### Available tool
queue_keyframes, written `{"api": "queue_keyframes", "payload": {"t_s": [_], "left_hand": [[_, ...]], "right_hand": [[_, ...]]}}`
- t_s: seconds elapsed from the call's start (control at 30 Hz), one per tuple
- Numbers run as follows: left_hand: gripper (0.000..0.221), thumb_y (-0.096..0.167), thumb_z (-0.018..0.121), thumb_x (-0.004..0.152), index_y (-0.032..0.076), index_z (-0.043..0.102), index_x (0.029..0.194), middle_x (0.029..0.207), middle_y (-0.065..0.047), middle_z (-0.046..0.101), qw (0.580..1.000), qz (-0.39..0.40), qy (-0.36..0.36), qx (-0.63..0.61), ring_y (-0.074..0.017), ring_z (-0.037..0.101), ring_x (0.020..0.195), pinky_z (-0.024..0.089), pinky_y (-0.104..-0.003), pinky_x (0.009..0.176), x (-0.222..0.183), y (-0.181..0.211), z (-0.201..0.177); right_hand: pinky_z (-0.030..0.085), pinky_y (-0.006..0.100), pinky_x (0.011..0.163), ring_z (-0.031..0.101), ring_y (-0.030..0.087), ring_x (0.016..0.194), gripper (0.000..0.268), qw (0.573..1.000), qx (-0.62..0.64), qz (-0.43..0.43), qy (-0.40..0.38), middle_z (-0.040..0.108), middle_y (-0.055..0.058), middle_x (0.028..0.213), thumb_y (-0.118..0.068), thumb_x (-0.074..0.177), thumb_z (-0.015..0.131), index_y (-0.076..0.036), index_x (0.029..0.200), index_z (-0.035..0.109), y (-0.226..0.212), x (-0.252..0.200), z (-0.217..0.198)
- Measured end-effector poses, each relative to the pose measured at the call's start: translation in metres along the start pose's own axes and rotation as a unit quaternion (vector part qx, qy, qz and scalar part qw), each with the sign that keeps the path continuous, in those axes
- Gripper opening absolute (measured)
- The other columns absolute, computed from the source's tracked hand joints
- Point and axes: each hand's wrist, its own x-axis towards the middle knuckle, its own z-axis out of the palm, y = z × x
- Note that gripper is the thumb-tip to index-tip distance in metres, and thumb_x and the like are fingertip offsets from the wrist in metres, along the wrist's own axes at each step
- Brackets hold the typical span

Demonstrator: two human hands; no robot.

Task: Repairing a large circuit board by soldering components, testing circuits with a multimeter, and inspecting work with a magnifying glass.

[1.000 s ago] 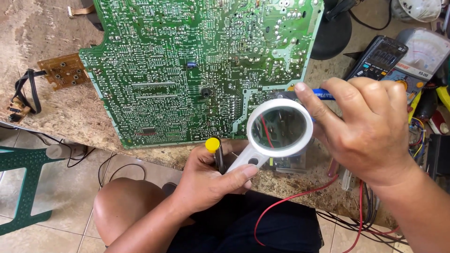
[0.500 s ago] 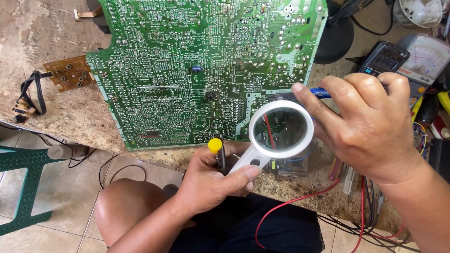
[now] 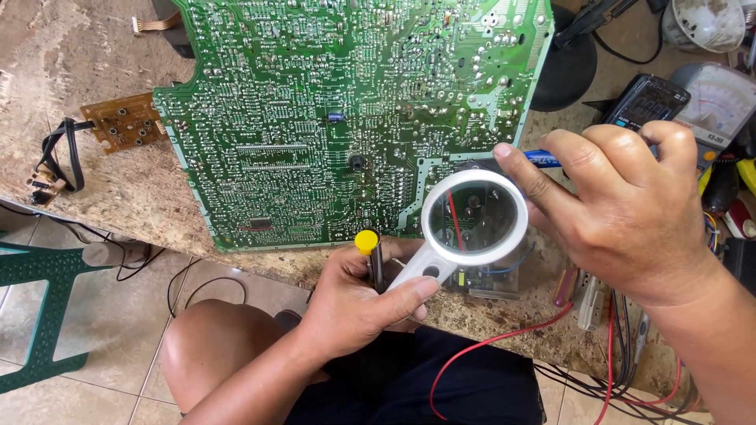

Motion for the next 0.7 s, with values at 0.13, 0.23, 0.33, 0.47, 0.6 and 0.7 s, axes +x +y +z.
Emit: {"api": "queue_keyframes", "payload": {"t_s": [0.13,0.23,0.33,0.47,0.6,0.7], "left_hand": [[0.041,0.021,0.081,0.082,0.001,0.078,0.117,0.065,-0.003,0.073,1.0,0.0,0.003,0.003,-0.0076,0.067,0.055,0.057,-0.022,0.05,0.0008,-0.0028,-0.0004],[0.039,0.021,0.08,0.083,0.001,0.078,0.116,0.065,-0.004,0.074,1.0,0.006,0.003,0.019,-0.006,0.065,0.053,0.055,-0.021,0.05,0.0008,-0.0007,-0.0007],[0.044,0.02,0.08,0.082,0.0,0.076,0.121,0.064,-0.008,0.073,1.0,-0.022,0.007,-0.018,-0.0093,0.068,0.054,0.057,-0.023,0.047,0.001,-0.003,0.0],[0.044,0.021,0.08,0.082,0.0,0.077,0.121,0.064,-0.006,0.073,1.0,-0.014,0.006,0.0,-0.0073,0.064,0.052,0.055,-0.022,0.047,0.0011,0.0004,-0.0003],[0.044,0.021,0.08,0.082,0.001,0.077,0.121,0.065,-0.005,0.072,1.0,-0.024,0.009,-0.004,-0.0086,0.067,0.054,0.058,-0.024,0.046,0.0016,-0.0008,0.0003],[0.044,0.02,0.08,0.082,0.001,0.077,0.121,0.066,-0.006,0.072,0.999,-0.04,0.014,-0.015,-0.0103,0.069,0.055,0.061,-0.025,0.046,0.0018,-0.001,0.0006]], "right_hand": [[0.043,0.042,0.093,0.068,0.019,0.098,0.027,1.0,-0.004,-0.002,-0.004,0.071,-0.007,0.119,-0.057,0.113,0.068,-0.039,0.13,0.078,0.0009,0.0019,-0.0002],[0.042,0.041,0.093,0.068,0.018,0.098,0.03,1.0,-0.009,-0.001,-0.006,0.071,-0.008,0.12,-0.061,0.112,0.066,-0.039,0.129,0.078,0.002,0.0029,-0.0014],[0.041,0.041,0.092,0.068,0.019,0.097,0.029,1.0,-0.005,-0.005,-0.001,0.072,-0.008,0.119,-0.059,0.113,0.065,-0.039,0.129,0.079,0.0025,0.0047,-0.0006],[0.041,0.041,0.092,0.068,0.018,0.098,0.03,1.0,-0.007,-0.005,-0.006,0.072,-0.008,0.118,-0.06,0.112,0.064,-0.04,0.129,0.079,0.003,0.0063,-0.0019],[0.042,0.041,0.092,0.068,0.018,0.099,0.03,1.0,0.0,-0.006,-0.014,0.072,-0.009,0.119,-0.059,0.11,0.065,-0.04,0.13,0.078,0.0038,0.0061,-0.002],[0.042,0.041,0.092,0.067,0.019,0.099,0.03,1.0,-0.002,-0.007,-0.016,0.071,-0.009,0.12,-0.059,0.109,0.067,-0.041,0.131,0.077,0.0041,0.0058,-0.0009]]}}
